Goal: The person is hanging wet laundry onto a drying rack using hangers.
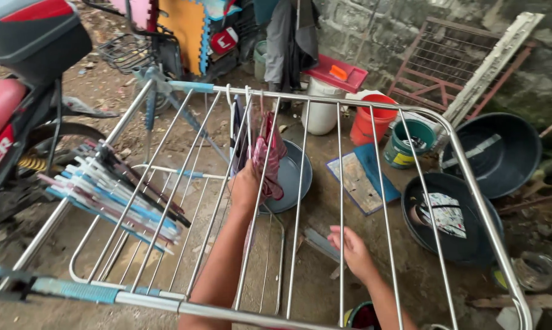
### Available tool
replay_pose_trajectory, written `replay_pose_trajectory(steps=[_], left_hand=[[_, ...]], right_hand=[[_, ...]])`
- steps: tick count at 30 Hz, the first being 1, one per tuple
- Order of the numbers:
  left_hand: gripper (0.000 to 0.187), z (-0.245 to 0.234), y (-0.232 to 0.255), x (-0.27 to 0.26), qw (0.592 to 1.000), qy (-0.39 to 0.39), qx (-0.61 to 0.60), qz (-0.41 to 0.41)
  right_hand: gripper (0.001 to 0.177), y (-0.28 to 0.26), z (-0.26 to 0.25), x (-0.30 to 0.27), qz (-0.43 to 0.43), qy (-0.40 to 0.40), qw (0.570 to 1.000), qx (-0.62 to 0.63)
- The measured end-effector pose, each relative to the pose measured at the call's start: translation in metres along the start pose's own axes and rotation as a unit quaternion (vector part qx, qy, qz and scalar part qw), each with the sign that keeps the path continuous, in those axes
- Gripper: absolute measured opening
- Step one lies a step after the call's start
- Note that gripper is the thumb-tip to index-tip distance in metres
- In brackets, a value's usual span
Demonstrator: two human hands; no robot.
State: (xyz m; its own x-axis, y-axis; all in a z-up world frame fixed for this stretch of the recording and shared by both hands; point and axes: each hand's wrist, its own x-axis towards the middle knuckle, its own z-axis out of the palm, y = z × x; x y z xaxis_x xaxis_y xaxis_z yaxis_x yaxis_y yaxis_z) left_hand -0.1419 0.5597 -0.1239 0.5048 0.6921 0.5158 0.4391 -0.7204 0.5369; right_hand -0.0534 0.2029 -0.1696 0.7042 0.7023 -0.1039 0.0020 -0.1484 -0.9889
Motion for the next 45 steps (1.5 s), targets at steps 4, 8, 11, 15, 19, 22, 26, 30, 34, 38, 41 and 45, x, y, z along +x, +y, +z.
replay_pose_trajectory(steps=[4,8,11,15,19,22,26,30,34,38,41,45], left_hand=[[0.026,0.013,0.006,0.025,1.000,0.003,-0.015,0.002],[0.026,0.030,0.006,0.039,0.999,-0.034,0.019,-0.019],[0.028,0.046,-0.002,0.028,0.996,-0.069,0.019,-0.045],[0.048,0.034,0.005,-0.001,0.975,-0.118,-0.164,-0.093],[0.058,0.143,-0.065,-0.073,0.956,-0.132,-0.250,-0.075],[0.037,0.202,-0.105,-0.138,0.951,-0.171,-0.243,-0.086],[0.017,0.234,-0.127,-0.207,0.930,-0.318,-0.168,-0.074],[0.028,0.226,-0.093,-0.219,0.901,-0.369,-0.192,-0.126],[0.037,0.274,-0.085,-0.193,0.901,-0.283,-0.328,-0.022],[0.043,0.262,-0.064,-0.158,0.832,-0.357,-0.419,-0.071],[0.047,0.214,-0.042,-0.144,0.837,-0.393,-0.378,-0.040],[0.048,0.165,-0.025,-0.160,0.837,-0.461,-0.287,-0.058]], right_hand=[[0.035,-0.040,0.019,0.017,-0.065,0.004,0.998,0.017],[0.033,-0.066,0.034,0.019,-0.115,-0.034,0.993,0.008],[0.034,-0.061,0.036,0.013,-0.094,-0.045,0.994,0.015],[0.035,-0.046,0.026,0.012,-0.059,-0.013,0.998,0.004],[0.035,-0.041,0.021,0.009,-0.053,-0.001,0.999,-0.001],[0.036,-0.035,0.016,0.005,-0.048,0.016,0.999,0.010],[0.035,-0.032,0.016,-0.001,-0.051,0.013,0.999,0.003],[0.033,-0.023,0.017,0.000,-0.031,0.006,0.999,0.014],[0.033,-0.013,0.017,-0.007,-0.020,-0.006,1.000,0.019],[0.032,-0.003,0.018,-0.020,-0.017,-0.020,1.000,0.012],[0.032,0.007,0.013,-0.025,-0.016,-0.022,1.000,0.004],[0.031,-0.010,0.015,-0.044,0.033,-0.014,0.999,0.002]])
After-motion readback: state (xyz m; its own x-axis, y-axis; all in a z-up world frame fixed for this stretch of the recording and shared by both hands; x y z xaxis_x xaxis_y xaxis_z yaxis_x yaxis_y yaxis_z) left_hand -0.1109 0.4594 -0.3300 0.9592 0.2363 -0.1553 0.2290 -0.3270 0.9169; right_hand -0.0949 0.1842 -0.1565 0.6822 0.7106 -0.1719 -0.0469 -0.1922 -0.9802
